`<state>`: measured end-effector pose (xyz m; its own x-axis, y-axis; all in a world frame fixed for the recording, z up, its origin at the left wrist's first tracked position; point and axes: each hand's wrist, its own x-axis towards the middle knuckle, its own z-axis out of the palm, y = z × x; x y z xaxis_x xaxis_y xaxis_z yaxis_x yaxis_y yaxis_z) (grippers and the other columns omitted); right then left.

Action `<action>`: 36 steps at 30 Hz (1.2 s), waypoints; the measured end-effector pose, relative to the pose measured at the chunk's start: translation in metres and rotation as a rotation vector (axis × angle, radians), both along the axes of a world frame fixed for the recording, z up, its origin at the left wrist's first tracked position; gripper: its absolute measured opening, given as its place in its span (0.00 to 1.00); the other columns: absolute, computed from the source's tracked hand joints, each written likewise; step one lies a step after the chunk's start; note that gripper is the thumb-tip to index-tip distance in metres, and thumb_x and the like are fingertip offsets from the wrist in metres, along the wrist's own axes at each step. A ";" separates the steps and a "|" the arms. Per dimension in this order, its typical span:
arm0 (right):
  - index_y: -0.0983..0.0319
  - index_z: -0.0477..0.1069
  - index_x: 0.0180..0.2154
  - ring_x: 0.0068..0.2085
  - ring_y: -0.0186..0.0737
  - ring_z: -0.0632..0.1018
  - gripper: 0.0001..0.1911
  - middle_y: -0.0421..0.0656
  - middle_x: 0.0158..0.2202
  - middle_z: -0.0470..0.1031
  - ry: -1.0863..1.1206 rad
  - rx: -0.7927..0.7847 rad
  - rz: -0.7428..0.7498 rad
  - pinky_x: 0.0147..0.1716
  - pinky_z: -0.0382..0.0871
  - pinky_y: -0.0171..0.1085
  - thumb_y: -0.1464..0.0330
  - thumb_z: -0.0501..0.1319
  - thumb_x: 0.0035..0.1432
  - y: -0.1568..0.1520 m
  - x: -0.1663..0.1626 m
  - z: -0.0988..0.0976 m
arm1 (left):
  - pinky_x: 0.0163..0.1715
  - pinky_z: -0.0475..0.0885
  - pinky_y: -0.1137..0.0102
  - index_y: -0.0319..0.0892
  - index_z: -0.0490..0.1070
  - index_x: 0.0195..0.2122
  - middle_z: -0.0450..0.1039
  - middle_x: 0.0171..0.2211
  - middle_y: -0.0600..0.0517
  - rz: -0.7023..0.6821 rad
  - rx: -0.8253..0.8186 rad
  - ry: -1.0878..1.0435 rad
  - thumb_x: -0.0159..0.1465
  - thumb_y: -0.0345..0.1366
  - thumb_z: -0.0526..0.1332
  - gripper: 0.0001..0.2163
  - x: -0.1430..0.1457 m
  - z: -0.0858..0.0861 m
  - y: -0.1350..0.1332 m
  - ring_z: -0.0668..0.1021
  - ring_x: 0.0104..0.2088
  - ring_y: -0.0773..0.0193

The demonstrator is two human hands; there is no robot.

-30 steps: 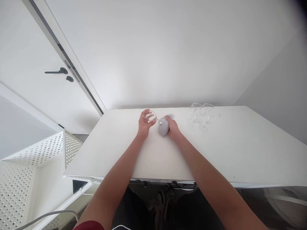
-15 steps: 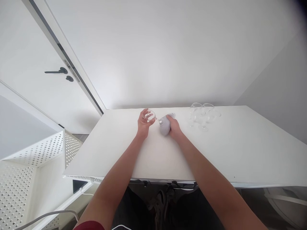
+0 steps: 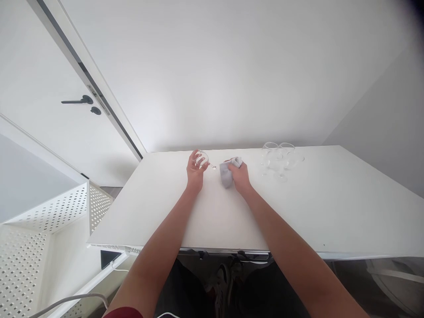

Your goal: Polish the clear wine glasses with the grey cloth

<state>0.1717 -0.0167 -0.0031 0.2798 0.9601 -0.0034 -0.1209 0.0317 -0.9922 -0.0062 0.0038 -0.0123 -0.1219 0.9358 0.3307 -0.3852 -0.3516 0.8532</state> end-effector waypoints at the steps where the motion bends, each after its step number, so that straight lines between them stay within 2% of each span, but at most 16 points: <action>1: 0.58 0.73 0.41 0.37 0.38 0.76 0.14 0.41 0.42 0.75 -0.076 0.068 0.019 0.35 0.70 0.36 0.68 0.61 0.50 -0.003 0.000 0.003 | 0.52 0.76 0.62 0.58 0.68 0.61 0.62 0.59 0.47 0.007 -0.011 0.006 0.54 0.41 0.76 0.33 0.000 0.001 -0.001 0.73 0.54 0.59; 4: 0.54 0.75 0.46 0.34 0.36 0.75 0.22 0.40 0.44 0.74 -0.390 0.204 0.102 0.35 0.70 0.37 0.74 0.57 0.49 -0.010 -0.004 0.008 | 0.52 0.74 0.62 0.58 0.68 0.61 0.63 0.59 0.47 0.028 -0.018 0.043 0.54 0.42 0.76 0.34 0.000 0.002 -0.003 0.73 0.54 0.58; 6: 0.53 0.78 0.46 0.36 0.39 0.75 0.25 0.42 0.46 0.74 -0.659 0.244 0.192 0.36 0.69 0.39 0.77 0.56 0.49 -0.013 -0.008 0.010 | 0.51 0.74 0.63 0.57 0.69 0.60 0.64 0.58 0.47 0.050 -0.018 0.079 0.54 0.41 0.76 0.33 0.001 0.004 -0.004 0.73 0.54 0.58; 9: 0.51 0.80 0.49 0.41 0.42 0.77 0.28 0.43 0.57 0.72 -0.983 0.210 0.344 0.39 0.69 0.40 0.78 0.58 0.49 -0.015 -0.014 0.007 | 0.50 0.72 0.64 0.56 0.71 0.58 0.66 0.57 0.48 0.072 -0.028 0.132 0.55 0.41 0.75 0.29 0.001 0.005 -0.006 0.72 0.54 0.57; 11: 0.50 0.78 0.54 0.46 0.45 0.78 0.30 0.42 0.63 0.68 -1.114 0.183 0.440 0.41 0.69 0.41 0.77 0.59 0.50 -0.015 -0.016 0.004 | 0.50 0.71 0.64 0.57 0.72 0.58 0.66 0.58 0.48 0.076 -0.035 0.163 0.55 0.41 0.75 0.28 0.001 0.006 -0.007 0.72 0.55 0.57; 13: 0.48 0.75 0.58 0.48 0.47 0.78 0.32 0.42 0.65 0.67 -1.206 0.184 0.511 0.40 0.68 0.40 0.76 0.59 0.52 -0.017 -0.018 0.002 | 0.49 0.71 0.65 0.57 0.72 0.58 0.66 0.58 0.48 0.062 -0.045 0.188 0.55 0.40 0.75 0.29 0.001 0.007 -0.008 0.72 0.55 0.56; 16: 0.48 0.72 0.60 0.43 0.44 0.79 0.33 0.44 0.62 0.69 -1.294 0.180 0.541 0.35 0.66 0.39 0.75 0.59 0.54 -0.019 -0.020 0.002 | 0.47 0.71 0.66 0.57 0.72 0.58 0.66 0.58 0.48 0.018 -0.055 0.211 0.54 0.40 0.75 0.30 0.002 0.008 -0.009 0.71 0.55 0.56; 20: 0.49 0.73 0.59 0.37 0.42 0.78 0.30 0.47 0.58 0.71 -1.341 0.171 0.549 0.32 0.63 0.39 0.74 0.59 0.55 -0.021 -0.024 0.004 | 0.45 0.71 0.66 0.57 0.73 0.58 0.66 0.58 0.48 -0.016 -0.059 0.228 0.53 0.40 0.76 0.30 0.003 0.006 -0.008 0.71 0.55 0.55; 27: 0.50 0.75 0.56 0.37 0.42 0.77 0.25 0.47 0.55 0.72 -1.335 0.127 0.540 0.30 0.61 0.38 0.73 0.58 0.59 -0.021 -0.026 0.003 | 0.43 0.72 0.66 0.56 0.72 0.58 0.66 0.59 0.46 -0.049 -0.054 0.313 0.52 0.38 0.76 0.31 0.004 0.003 -0.006 0.71 0.56 0.53; 32: 0.52 0.73 0.56 0.37 0.42 0.78 0.23 0.47 0.54 0.70 -1.376 0.003 0.483 0.30 0.62 0.37 0.72 0.56 0.61 -0.022 -0.028 0.006 | 0.49 0.74 0.62 0.56 0.67 0.63 0.63 0.64 0.46 -0.086 -0.039 0.378 0.55 0.43 0.74 0.34 0.006 0.007 -0.010 0.70 0.59 0.50; 36: 0.57 0.72 0.54 0.36 0.42 0.78 0.21 0.49 0.54 0.68 -1.410 -0.161 0.392 0.30 0.64 0.38 0.71 0.57 0.59 -0.022 -0.027 0.010 | 0.52 0.73 0.61 0.58 0.59 0.67 0.56 0.70 0.46 -0.008 0.003 0.371 0.62 0.49 0.68 0.34 0.006 0.010 -0.014 0.71 0.59 0.53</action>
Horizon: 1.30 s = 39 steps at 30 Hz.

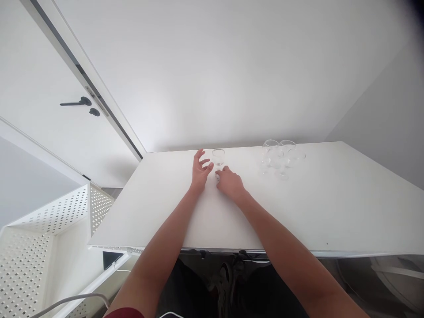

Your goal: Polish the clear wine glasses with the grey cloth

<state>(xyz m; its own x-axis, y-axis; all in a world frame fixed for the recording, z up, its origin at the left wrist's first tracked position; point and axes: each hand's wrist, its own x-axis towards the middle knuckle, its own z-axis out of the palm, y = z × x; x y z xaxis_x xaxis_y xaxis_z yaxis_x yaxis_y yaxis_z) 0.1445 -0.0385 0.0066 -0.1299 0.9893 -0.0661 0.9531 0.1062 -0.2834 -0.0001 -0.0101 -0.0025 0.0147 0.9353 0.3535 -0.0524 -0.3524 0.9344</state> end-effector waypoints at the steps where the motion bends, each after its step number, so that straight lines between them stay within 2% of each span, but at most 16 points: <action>1: 0.59 0.72 0.53 0.35 0.42 0.79 0.20 0.51 0.55 0.66 -0.016 -0.018 -0.060 0.30 0.64 0.38 0.71 0.57 0.59 0.000 0.002 0.001 | 0.52 0.72 0.61 0.58 0.58 0.67 0.55 0.70 0.46 0.027 0.002 -0.008 0.64 0.51 0.66 0.31 0.000 0.000 0.000 0.72 0.58 0.54; 5: 0.66 0.69 0.51 0.35 0.40 0.79 0.17 0.58 0.59 0.61 -0.033 -0.078 -0.309 0.30 0.65 0.38 0.72 0.56 0.60 0.000 0.014 0.005 | 0.49 0.72 0.63 0.56 0.61 0.62 0.58 0.67 0.46 0.070 -0.051 -0.041 0.68 0.53 0.60 0.23 0.000 -0.002 0.001 0.74 0.52 0.60; 8: 0.67 0.68 0.49 0.33 0.39 0.78 0.15 0.59 0.58 0.61 -0.006 -0.092 -0.390 0.29 0.65 0.37 0.73 0.55 0.60 0.000 0.020 0.008 | 0.46 0.72 0.66 0.56 0.62 0.60 0.61 0.65 0.48 0.059 -0.076 -0.054 0.68 0.52 0.60 0.21 0.000 -0.003 0.003 0.75 0.48 0.62; 12: 0.65 0.70 0.43 0.35 0.41 0.79 0.10 0.55 0.51 0.66 -0.013 -0.047 -0.336 0.31 0.66 0.37 0.73 0.54 0.61 -0.002 0.016 0.010 | 0.44 0.71 0.67 0.55 0.64 0.56 0.63 0.61 0.48 0.053 -0.091 -0.062 0.67 0.50 0.60 0.18 0.001 -0.003 0.005 0.75 0.46 0.63; 15: 0.64 0.70 0.45 0.34 0.40 0.79 0.12 0.54 0.52 0.66 -0.020 0.013 -0.299 0.31 0.66 0.38 0.73 0.53 0.62 -0.004 0.008 0.009 | 0.43 0.70 0.68 0.53 0.66 0.54 0.64 0.59 0.49 0.032 -0.102 -0.070 0.67 0.50 0.60 0.16 0.001 -0.003 0.005 0.74 0.43 0.65; 18: 0.64 0.69 0.48 0.32 0.39 0.79 0.14 0.56 0.54 0.65 -0.017 -0.015 -0.315 0.30 0.67 0.38 0.73 0.54 0.60 -0.005 0.004 0.007 | 0.41 0.69 0.69 0.53 0.67 0.52 0.64 0.56 0.50 0.006 -0.113 -0.096 0.67 0.49 0.61 0.15 0.002 -0.003 0.005 0.73 0.41 0.67; 22: 0.66 0.69 0.48 0.35 0.42 0.80 0.14 0.57 0.52 0.68 0.000 -0.078 -0.328 0.32 0.68 0.38 0.73 0.55 0.59 -0.003 0.008 0.005 | 0.40 0.68 0.70 0.52 0.68 0.49 0.64 0.54 0.50 -0.013 -0.121 -0.107 0.67 0.48 0.60 0.12 0.002 -0.002 0.004 0.72 0.40 0.67; 24: 0.66 0.69 0.49 0.36 0.43 0.80 0.16 0.60 0.55 0.67 0.004 -0.103 -0.337 0.33 0.68 0.38 0.72 0.56 0.60 -0.001 0.011 0.006 | 0.40 0.68 0.70 0.51 0.69 0.48 0.64 0.54 0.50 -0.020 -0.123 -0.105 0.67 0.48 0.60 0.11 0.002 -0.001 0.003 0.71 0.39 0.67; 27: 0.67 0.69 0.51 0.37 0.44 0.81 0.18 0.66 0.63 0.61 0.021 -0.134 -0.356 0.34 0.69 0.39 0.71 0.55 0.60 0.000 0.014 0.007 | 0.39 0.68 0.70 0.51 0.69 0.46 0.65 0.54 0.50 -0.031 -0.129 -0.110 0.67 0.48 0.60 0.11 0.003 0.001 0.002 0.71 0.38 0.68; 32: 0.67 0.67 0.55 0.39 0.47 0.81 0.21 0.70 0.66 0.58 0.047 -0.149 -0.390 0.35 0.68 0.39 0.70 0.54 0.61 0.001 0.017 0.008 | 0.38 0.67 0.71 0.49 0.70 0.43 0.66 0.50 0.50 -0.042 -0.125 -0.118 0.67 0.48 0.60 0.10 0.003 0.003 0.001 0.70 0.37 0.68; 34: 0.67 0.67 0.56 0.40 0.47 0.81 0.22 0.71 0.68 0.55 0.043 -0.151 -0.388 0.35 0.68 0.39 0.70 0.54 0.61 0.002 0.018 0.007 | 0.37 0.67 0.71 0.48 0.70 0.42 0.67 0.46 0.51 -0.055 -0.126 -0.124 0.67 0.48 0.61 0.10 0.002 0.002 0.001 0.70 0.36 0.68; 37: 0.66 0.67 0.56 0.40 0.47 0.81 0.22 0.70 0.69 0.53 0.040 -0.146 -0.393 0.34 0.67 0.39 0.69 0.55 0.61 0.003 0.021 0.006 | 0.35 0.67 0.69 0.44 0.66 0.29 0.63 0.32 0.52 -0.088 -0.121 -0.128 0.67 0.51 0.61 0.17 0.002 0.001 0.002 0.67 0.32 0.66; 39: 0.66 0.68 0.54 0.40 0.47 0.80 0.20 0.67 0.65 0.60 0.046 -0.112 -0.404 0.34 0.66 0.39 0.70 0.54 0.61 0.004 0.021 0.007 | 0.34 0.66 0.67 0.43 0.57 0.21 0.56 0.24 0.54 -0.132 -0.118 -0.103 0.67 0.53 0.60 0.24 0.001 -0.001 0.002 0.62 0.27 0.67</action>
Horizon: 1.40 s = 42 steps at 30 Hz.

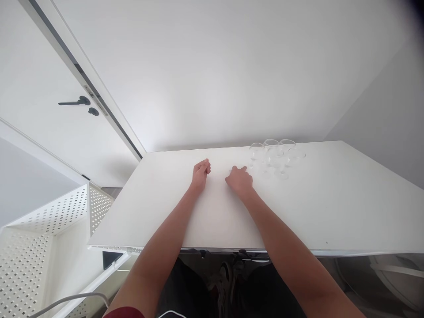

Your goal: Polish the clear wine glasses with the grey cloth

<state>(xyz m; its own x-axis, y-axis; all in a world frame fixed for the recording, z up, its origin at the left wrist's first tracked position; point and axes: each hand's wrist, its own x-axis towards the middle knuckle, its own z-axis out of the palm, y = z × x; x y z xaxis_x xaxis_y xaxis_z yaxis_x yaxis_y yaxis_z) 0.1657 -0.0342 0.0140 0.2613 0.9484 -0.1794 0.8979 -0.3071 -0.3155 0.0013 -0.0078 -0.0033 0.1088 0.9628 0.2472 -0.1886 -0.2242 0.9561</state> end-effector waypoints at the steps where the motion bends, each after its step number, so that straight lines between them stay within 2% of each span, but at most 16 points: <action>1: 0.65 0.69 0.51 0.39 0.47 0.80 0.17 0.64 0.61 0.65 0.000 0.048 0.004 0.34 0.66 0.39 0.70 0.54 0.61 0.000 0.000 0.001 | 0.33 0.66 0.66 0.43 0.54 0.19 0.52 0.22 0.55 -0.026 0.002 0.024 0.67 0.54 0.59 0.26 0.000 -0.001 0.000 0.59 0.25 0.67; 4: 0.61 0.71 0.41 0.38 0.44 0.77 0.09 0.52 0.45 0.75 0.068 0.258 0.132 0.34 0.64 0.38 0.69 0.54 0.62 0.002 -0.005 0.000 | 0.27 0.61 0.66 0.44 0.50 0.18 0.47 0.19 0.57 -0.125 -0.015 0.157 0.66 0.56 0.60 0.29 0.003 -0.003 -0.002 0.53 0.21 0.70; 6: 0.58 0.69 0.34 0.34 0.42 0.75 0.05 0.45 0.36 0.74 0.222 0.333 0.244 0.32 0.62 0.37 0.67 0.54 0.61 0.003 -0.010 -0.004 | 0.24 0.55 0.67 0.43 0.50 0.17 0.47 0.18 0.57 -0.181 -0.048 0.253 0.64 0.57 0.61 0.30 0.004 -0.004 -0.003 0.51 0.21 0.70; 8: 0.57 0.66 0.31 0.30 0.41 0.73 0.06 0.42 0.30 0.72 0.463 0.336 0.270 0.30 0.62 0.37 0.66 0.55 0.60 0.005 -0.014 -0.009 | 0.23 0.51 0.68 0.43 0.52 0.18 0.47 0.18 0.56 -0.196 -0.075 0.304 0.64 0.58 0.61 0.29 0.006 -0.004 -0.003 0.52 0.21 0.70; 10: 0.58 0.66 0.31 0.29 0.40 0.73 0.07 0.41 0.29 0.73 0.764 0.368 0.211 0.29 0.65 0.37 0.63 0.55 0.59 0.007 -0.014 -0.012 | 0.22 0.52 0.69 0.43 0.55 0.18 0.49 0.18 0.56 -0.180 -0.083 0.302 0.63 0.58 0.62 0.29 0.006 -0.003 -0.003 0.55 0.21 0.70; 13: 0.58 0.70 0.39 0.35 0.42 0.77 0.14 0.44 0.38 0.77 1.223 0.480 0.119 0.34 0.71 0.38 0.57 0.53 0.61 0.012 -0.009 -0.014 | 0.24 0.60 0.70 0.42 0.63 0.24 0.59 0.23 0.54 -0.128 -0.082 0.239 0.63 0.58 0.63 0.24 0.006 0.000 -0.002 0.63 0.24 0.69; 16: 0.58 0.71 0.46 0.42 0.44 0.78 0.22 0.46 0.44 0.77 1.475 0.483 0.057 0.39 0.73 0.39 0.50 0.52 0.61 0.017 -0.003 -0.014 | 0.31 0.68 0.70 0.44 0.67 0.33 0.67 0.32 0.52 -0.119 -0.097 0.140 0.63 0.58 0.62 0.21 0.006 0.004 -0.004 0.70 0.32 0.66; 19: 0.58 0.73 0.46 0.41 0.44 0.78 0.25 0.45 0.41 0.77 1.503 0.400 -0.004 0.39 0.73 0.38 0.47 0.55 0.59 0.021 -0.002 -0.017 | 0.35 0.70 0.68 0.43 0.69 0.38 0.71 0.36 0.50 -0.189 -0.105 0.117 0.63 0.57 0.64 0.21 0.007 0.005 -0.007 0.73 0.35 0.64; 21: 0.58 0.75 0.45 0.40 0.43 0.77 0.25 0.44 0.39 0.77 1.482 0.391 -0.033 0.38 0.72 0.38 0.47 0.60 0.57 0.024 -0.003 -0.021 | 0.36 0.70 0.68 0.43 0.70 0.39 0.72 0.35 0.51 -0.178 -0.086 0.142 0.60 0.55 0.67 0.20 0.006 0.004 -0.006 0.73 0.35 0.64; 23: 0.59 0.75 0.43 0.39 0.43 0.77 0.24 0.44 0.38 0.78 1.490 0.407 -0.039 0.38 0.72 0.39 0.49 0.65 0.53 0.026 -0.005 -0.024 | 0.34 0.69 0.69 0.43 0.70 0.39 0.70 0.32 0.53 -0.085 -0.063 0.143 0.59 0.54 0.68 0.20 0.004 0.002 -0.003 0.72 0.32 0.65; 25: 0.61 0.76 0.40 0.38 0.44 0.77 0.23 0.45 0.37 0.79 1.520 0.393 0.021 0.38 0.72 0.40 0.51 0.69 0.50 0.028 -0.006 -0.027 | 0.31 0.67 0.70 0.44 0.68 0.39 0.68 0.29 0.54 0.049 -0.051 0.125 0.61 0.56 0.66 0.20 0.001 0.000 0.001 0.70 0.30 0.66; 28: 0.62 0.76 0.37 0.37 0.44 0.77 0.21 0.45 0.35 0.79 1.514 0.332 0.153 0.38 0.71 0.40 0.53 0.70 0.49 0.029 -0.006 -0.032 | 0.29 0.64 0.70 0.45 0.67 0.39 0.65 0.28 0.54 0.206 -0.043 0.144 0.63 0.59 0.62 0.21 -0.002 -0.003 0.004 0.68 0.29 0.66; 30: 0.62 0.76 0.37 0.37 0.43 0.77 0.21 0.44 0.35 0.78 1.506 0.314 0.175 0.38 0.70 0.40 0.52 0.70 0.50 0.028 -0.006 -0.032 | 0.28 0.62 0.70 0.45 0.65 0.37 0.62 0.28 0.55 0.254 -0.031 0.183 0.64 0.61 0.60 0.22 -0.002 -0.005 0.005 0.65 0.28 0.66; 37: 0.60 0.73 0.37 0.35 0.40 0.73 0.22 0.41 0.32 0.75 1.423 0.380 0.129 0.35 0.69 0.37 0.48 0.64 0.55 0.025 -0.007 -0.027 | 0.29 0.58 0.67 0.46 0.57 0.32 0.57 0.28 0.54 0.285 -0.025 0.241 0.63 0.66 0.55 0.26 0.004 -0.007 0.003 0.62 0.27 0.64; 42: 0.58 0.70 0.37 0.36 0.38 0.72 0.16 0.39 0.34 0.72 1.342 0.414 0.099 0.34 0.67 0.35 0.54 0.64 0.54 0.027 -0.008 -0.028 | 0.28 0.57 0.67 0.46 0.54 0.31 0.53 0.27 0.55 0.169 -0.066 0.217 0.62 0.66 0.57 0.26 0.005 -0.007 0.003 0.60 0.26 0.65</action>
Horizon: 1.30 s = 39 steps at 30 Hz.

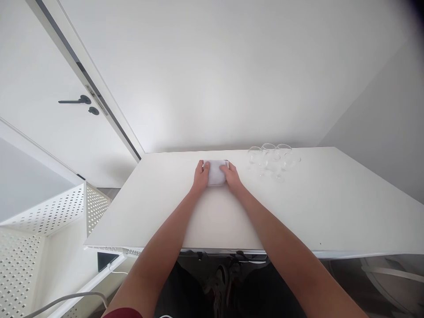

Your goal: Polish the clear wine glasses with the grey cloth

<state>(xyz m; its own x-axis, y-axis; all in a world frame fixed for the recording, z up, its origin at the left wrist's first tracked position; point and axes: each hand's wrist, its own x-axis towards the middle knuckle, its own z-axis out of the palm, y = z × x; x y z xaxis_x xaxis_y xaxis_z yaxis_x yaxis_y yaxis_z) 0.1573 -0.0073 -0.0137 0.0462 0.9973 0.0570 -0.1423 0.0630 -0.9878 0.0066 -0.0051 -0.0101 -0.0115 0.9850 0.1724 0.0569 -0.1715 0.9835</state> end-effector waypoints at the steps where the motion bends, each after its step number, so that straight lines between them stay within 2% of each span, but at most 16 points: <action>1: 0.58 0.70 0.38 0.35 0.38 0.71 0.15 0.38 0.34 0.71 -0.022 0.003 -0.018 0.33 0.67 0.34 0.55 0.63 0.54 0.000 -0.001 0.000 | 0.28 0.57 0.67 0.46 0.55 0.31 0.53 0.28 0.55 -0.020 0.000 0.003 0.62 0.65 0.58 0.26 0.000 0.000 0.000 0.60 0.27 0.65; 5: 0.57 0.70 0.39 0.33 0.37 0.69 0.18 0.38 0.33 0.71 -0.110 0.041 -0.076 0.32 0.66 0.34 0.50 0.60 0.57 -0.002 -0.003 0.001 | 0.29 0.57 0.66 0.46 0.56 0.31 0.56 0.28 0.54 -0.025 0.027 0.022 0.62 0.65 0.58 0.26 0.002 0.000 -0.002 0.61 0.27 0.64; 12: 0.58 0.65 0.30 0.30 0.37 0.64 0.21 0.38 0.28 0.64 -0.293 0.120 -0.203 0.29 0.61 0.34 0.48 0.53 0.64 0.000 -0.002 -0.002 | 0.28 0.53 0.66 0.46 0.56 0.29 0.52 0.24 0.56 0.043 0.031 0.084 0.62 0.66 0.57 0.26 0.002 -0.005 0.000 0.57 0.25 0.65; 16: 0.58 0.65 0.30 0.30 0.37 0.63 0.20 0.38 0.28 0.63 -0.285 0.130 -0.204 0.29 0.60 0.34 0.50 0.53 0.65 0.001 -0.003 -0.003 | 0.27 0.55 0.66 0.46 0.56 0.30 0.52 0.24 0.56 0.061 0.032 0.172 0.63 0.67 0.53 0.27 0.002 -0.007 0.003 0.57 0.24 0.66; 21: 0.58 0.64 0.30 0.29 0.36 0.62 0.19 0.37 0.27 0.62 -0.251 0.119 -0.193 0.29 0.59 0.34 0.51 0.53 0.65 0.000 -0.004 -0.001 | 0.27 0.59 0.67 0.46 0.58 0.30 0.52 0.24 0.56 0.054 0.026 0.153 0.63 0.67 0.55 0.27 0.001 -0.010 0.005 0.59 0.24 0.66; 25: 0.58 0.66 0.32 0.30 0.36 0.64 0.19 0.37 0.28 0.65 -0.280 0.112 -0.160 0.31 0.61 0.34 0.50 0.52 0.65 -0.004 -0.001 0.001 | 0.28 0.57 0.67 0.46 0.55 0.29 0.51 0.25 0.56 0.057 0.025 0.091 0.62 0.67 0.56 0.27 0.001 -0.008 0.006 0.57 0.25 0.66; 28: 0.57 0.69 0.37 0.32 0.37 0.68 0.19 0.38 0.31 0.69 -0.385 0.124 -0.209 0.34 0.64 0.35 0.51 0.51 0.65 -0.010 0.002 0.005 | 0.27 0.56 0.68 0.45 0.53 0.28 0.49 0.26 0.56 0.051 0.010 0.054 0.62 0.66 0.58 0.28 0.000 -0.005 0.005 0.56 0.26 0.67; 31: 0.58 0.70 0.41 0.32 0.37 0.70 0.15 0.40 0.36 0.72 -0.520 0.204 -0.327 0.36 0.67 0.36 0.55 0.54 0.64 -0.018 0.008 0.013 | 0.27 0.59 0.70 0.45 0.55 0.29 0.52 0.27 0.56 -0.054 -0.049 -0.037 0.62 0.63 0.61 0.26 0.000 -0.001 0.001 0.59 0.27 0.68; 34: 0.58 0.71 0.40 0.37 0.39 0.73 0.10 0.44 0.43 0.72 -0.645 0.359 -0.412 0.37 0.71 0.38 0.60 0.58 0.61 -0.026 0.026 0.032 | 0.29 0.64 0.71 0.44 0.62 0.34 0.60 0.30 0.55 -0.271 -0.183 -0.143 0.60 0.60 0.65 0.24 0.001 0.004 -0.007 0.66 0.30 0.68; 37: 0.57 0.74 0.40 0.42 0.42 0.76 0.08 0.45 0.47 0.72 -0.743 0.466 -0.385 0.41 0.74 0.41 0.64 0.60 0.59 -0.033 0.062 0.065 | 0.28 0.65 0.72 0.43 0.65 0.37 0.64 0.31 0.54 -0.475 -0.275 -0.136 0.59 0.59 0.66 0.24 0.002 0.007 -0.014 0.69 0.30 0.67; 39: 0.57 0.76 0.38 0.47 0.45 0.76 0.07 0.46 0.48 0.72 -0.855 0.453 -0.336 0.44 0.75 0.43 0.64 0.62 0.58 -0.034 0.094 0.094 | 0.28 0.65 0.72 0.43 0.67 0.36 0.66 0.31 0.53 -0.559 -0.290 -0.118 0.59 0.60 0.66 0.24 0.002 0.008 -0.017 0.70 0.29 0.67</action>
<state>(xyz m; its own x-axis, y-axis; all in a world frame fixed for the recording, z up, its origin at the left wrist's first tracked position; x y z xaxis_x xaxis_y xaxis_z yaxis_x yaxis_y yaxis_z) 0.2514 -0.0415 0.0799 0.0862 0.8169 0.5704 0.6926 0.3624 -0.6237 0.0089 -0.0226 -0.0017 0.5146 0.8543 -0.0730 -0.0757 0.1301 0.9886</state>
